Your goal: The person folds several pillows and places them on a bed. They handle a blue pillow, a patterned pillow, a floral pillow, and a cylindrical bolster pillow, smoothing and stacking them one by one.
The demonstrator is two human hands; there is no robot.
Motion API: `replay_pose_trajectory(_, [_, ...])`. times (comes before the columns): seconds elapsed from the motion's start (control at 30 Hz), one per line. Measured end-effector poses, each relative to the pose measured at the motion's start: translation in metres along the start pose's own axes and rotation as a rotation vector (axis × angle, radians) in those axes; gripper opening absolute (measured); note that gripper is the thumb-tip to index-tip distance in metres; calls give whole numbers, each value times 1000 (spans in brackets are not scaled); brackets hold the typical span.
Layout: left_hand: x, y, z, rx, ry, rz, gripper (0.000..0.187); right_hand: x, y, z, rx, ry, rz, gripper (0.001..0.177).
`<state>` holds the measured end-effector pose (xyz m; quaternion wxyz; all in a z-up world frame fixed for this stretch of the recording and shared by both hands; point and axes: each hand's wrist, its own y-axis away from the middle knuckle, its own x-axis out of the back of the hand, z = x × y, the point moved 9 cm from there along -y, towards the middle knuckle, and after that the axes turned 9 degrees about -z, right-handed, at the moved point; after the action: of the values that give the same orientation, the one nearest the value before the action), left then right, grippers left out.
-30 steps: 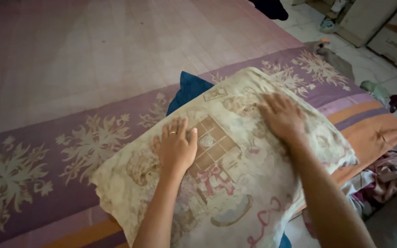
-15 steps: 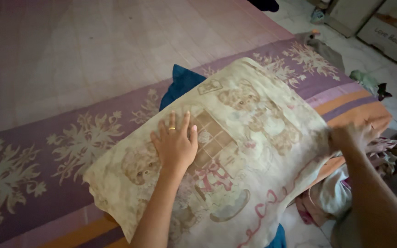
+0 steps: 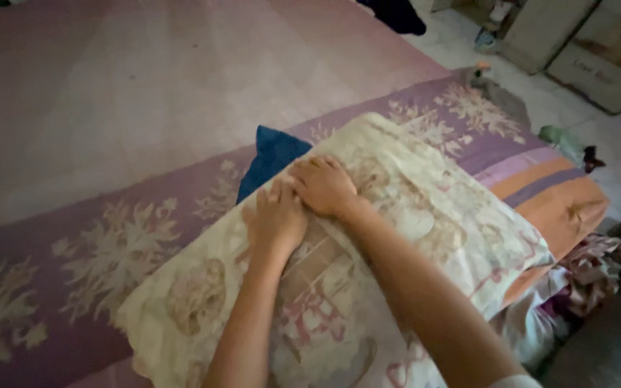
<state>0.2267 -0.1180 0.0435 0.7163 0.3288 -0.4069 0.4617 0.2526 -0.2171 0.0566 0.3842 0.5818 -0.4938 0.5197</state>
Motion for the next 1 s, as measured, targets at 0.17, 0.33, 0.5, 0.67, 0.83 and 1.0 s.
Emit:
replay_pose_trajectory(0.17, [-16,-8,-20,3,-46,-3,54,-6,-7,58,-236,142,-130,56])
replay_pose_trajectory(0.33, [-17,-5,-26,11,-12,-33,55,23,44,163,-563,-142,-180,63])
replay_pose_trajectory(0.5, [-13,4,-20,-10,-7,1,56,41,172,231,-788,-343,-49,60])
replay_pose_trajectory(0.67, [-5,9,-10,-55,-44,60,56,43,300,268,-936,-391,77,54])
replay_pose_trajectory(0.83, [18,19,22,-26,-147,94,49,68,365,267,-1018,-319,204,48])
replay_pose_trajectory(1.0, [24,29,127,-293,-86,259,54,102,282,227,-703,-50,450,42])
